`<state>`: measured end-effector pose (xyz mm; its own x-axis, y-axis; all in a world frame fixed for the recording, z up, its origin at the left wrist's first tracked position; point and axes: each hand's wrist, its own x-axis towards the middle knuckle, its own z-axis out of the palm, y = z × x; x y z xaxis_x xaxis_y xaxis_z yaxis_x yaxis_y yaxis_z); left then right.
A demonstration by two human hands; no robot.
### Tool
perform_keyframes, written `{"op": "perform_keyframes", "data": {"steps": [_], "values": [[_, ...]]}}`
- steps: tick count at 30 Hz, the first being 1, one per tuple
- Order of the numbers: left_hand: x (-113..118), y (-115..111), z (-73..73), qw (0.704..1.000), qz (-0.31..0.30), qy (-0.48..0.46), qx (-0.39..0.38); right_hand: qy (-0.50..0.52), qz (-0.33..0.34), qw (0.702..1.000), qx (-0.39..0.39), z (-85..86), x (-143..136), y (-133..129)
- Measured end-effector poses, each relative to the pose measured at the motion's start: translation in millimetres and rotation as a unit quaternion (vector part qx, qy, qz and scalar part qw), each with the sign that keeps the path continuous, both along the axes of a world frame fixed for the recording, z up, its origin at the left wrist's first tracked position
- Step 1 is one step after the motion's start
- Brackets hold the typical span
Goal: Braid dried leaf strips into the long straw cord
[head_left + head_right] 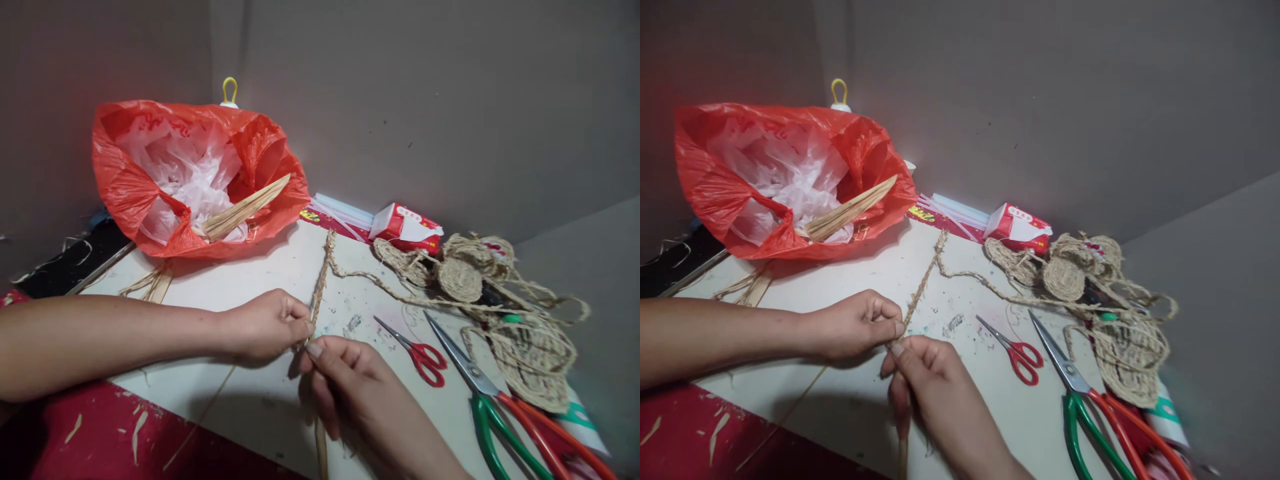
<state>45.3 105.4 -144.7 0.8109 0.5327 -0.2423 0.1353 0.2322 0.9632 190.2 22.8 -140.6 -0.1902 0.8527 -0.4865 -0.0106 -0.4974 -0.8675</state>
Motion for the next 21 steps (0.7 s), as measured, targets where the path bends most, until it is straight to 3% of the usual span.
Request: {"op": "perform_keyframes", "data": {"steps": [4,9,12,14,16,19,20,21], "values": [[1.1,-4.4,-3.4,0.999,0.013,-0.013,-0.03,-0.137,0.006,0.989,0.059,-5.8,-11.6,-7.2],[1.7,-8.1,0.0,0.995,0.074,0.008,-0.068,-0.35,-0.007,0.92,0.175,-21.7,-10.9,-11.2],[2.6,-9.5,0.7,0.993,0.08,0.019,-0.082,-0.357,-0.01,0.909,0.216,-34.1,-13.6,-16.2],[2.5,-9.2,0.2,0.994,0.076,0.035,-0.068,-0.33,0.032,0.912,0.243,-35.0,-18.0,-20.8],[1.4,-7.9,0.1,0.996,0.071,0.042,-0.04,-0.301,0.119,0.911,0.254,-24.2,-20.4,-25.0],[-1.7,-4.8,2.5,0.997,0.065,0.037,-0.025,-0.241,0.245,0.911,0.227,10.4,-11.3,-26.6],[-2.9,-3.8,4.0,0.997,0.064,0.033,-0.031,-0.233,0.222,0.922,0.216,22.6,-4.9,-24.9],[-3.8,-3.0,5.5,0.997,0.063,0.03,-0.04,-0.254,0.143,0.933,0.209,32.9,2.3,-21.7]]}}
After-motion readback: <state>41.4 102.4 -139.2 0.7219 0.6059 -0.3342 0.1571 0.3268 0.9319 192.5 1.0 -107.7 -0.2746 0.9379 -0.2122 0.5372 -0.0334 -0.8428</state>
